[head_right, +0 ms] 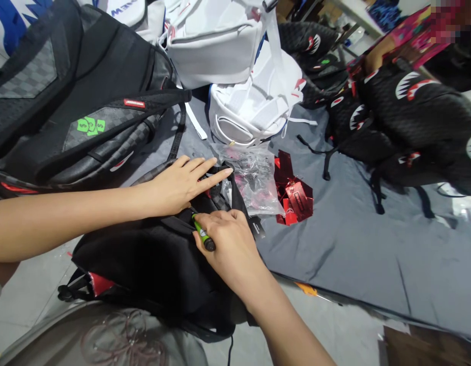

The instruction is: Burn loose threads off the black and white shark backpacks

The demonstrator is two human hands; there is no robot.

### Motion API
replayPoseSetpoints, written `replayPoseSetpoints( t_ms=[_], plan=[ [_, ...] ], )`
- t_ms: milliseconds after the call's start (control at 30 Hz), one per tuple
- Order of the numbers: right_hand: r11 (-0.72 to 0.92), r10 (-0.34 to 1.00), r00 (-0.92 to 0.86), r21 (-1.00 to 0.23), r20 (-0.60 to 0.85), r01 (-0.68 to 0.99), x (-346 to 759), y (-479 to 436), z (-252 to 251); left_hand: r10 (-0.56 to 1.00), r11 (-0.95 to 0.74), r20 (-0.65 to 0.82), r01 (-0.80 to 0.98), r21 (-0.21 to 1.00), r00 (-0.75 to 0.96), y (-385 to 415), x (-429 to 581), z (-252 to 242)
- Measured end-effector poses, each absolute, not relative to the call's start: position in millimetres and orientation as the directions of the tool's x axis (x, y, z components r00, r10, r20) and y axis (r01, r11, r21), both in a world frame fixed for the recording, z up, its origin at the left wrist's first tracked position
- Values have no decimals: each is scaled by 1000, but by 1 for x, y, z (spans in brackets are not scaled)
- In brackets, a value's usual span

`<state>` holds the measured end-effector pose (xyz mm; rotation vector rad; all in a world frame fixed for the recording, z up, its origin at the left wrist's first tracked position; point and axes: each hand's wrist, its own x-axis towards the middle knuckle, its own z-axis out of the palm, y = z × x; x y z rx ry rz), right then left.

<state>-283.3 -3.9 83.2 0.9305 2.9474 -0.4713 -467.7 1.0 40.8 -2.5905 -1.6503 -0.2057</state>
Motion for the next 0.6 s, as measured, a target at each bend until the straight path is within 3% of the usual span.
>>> replayPoseSetpoints(
  t_ms=[367, 500, 600],
  plan=[
    [761, 582, -804, -265, -123, 592, -286, -8, 84, 927, -369, 79, 929, 30, 366, -2, -469, 48],
    [747, 621, -774, -204, -122, 632, -284, -10, 84, 936, -347, 66, 937, 32, 344, -4, -469, 48],
    [715, 654, -755, -290, -46, 636, -283, -13, 75, 937, -344, 78, 938, 40, 340, -4, -470, 46]
  ],
)
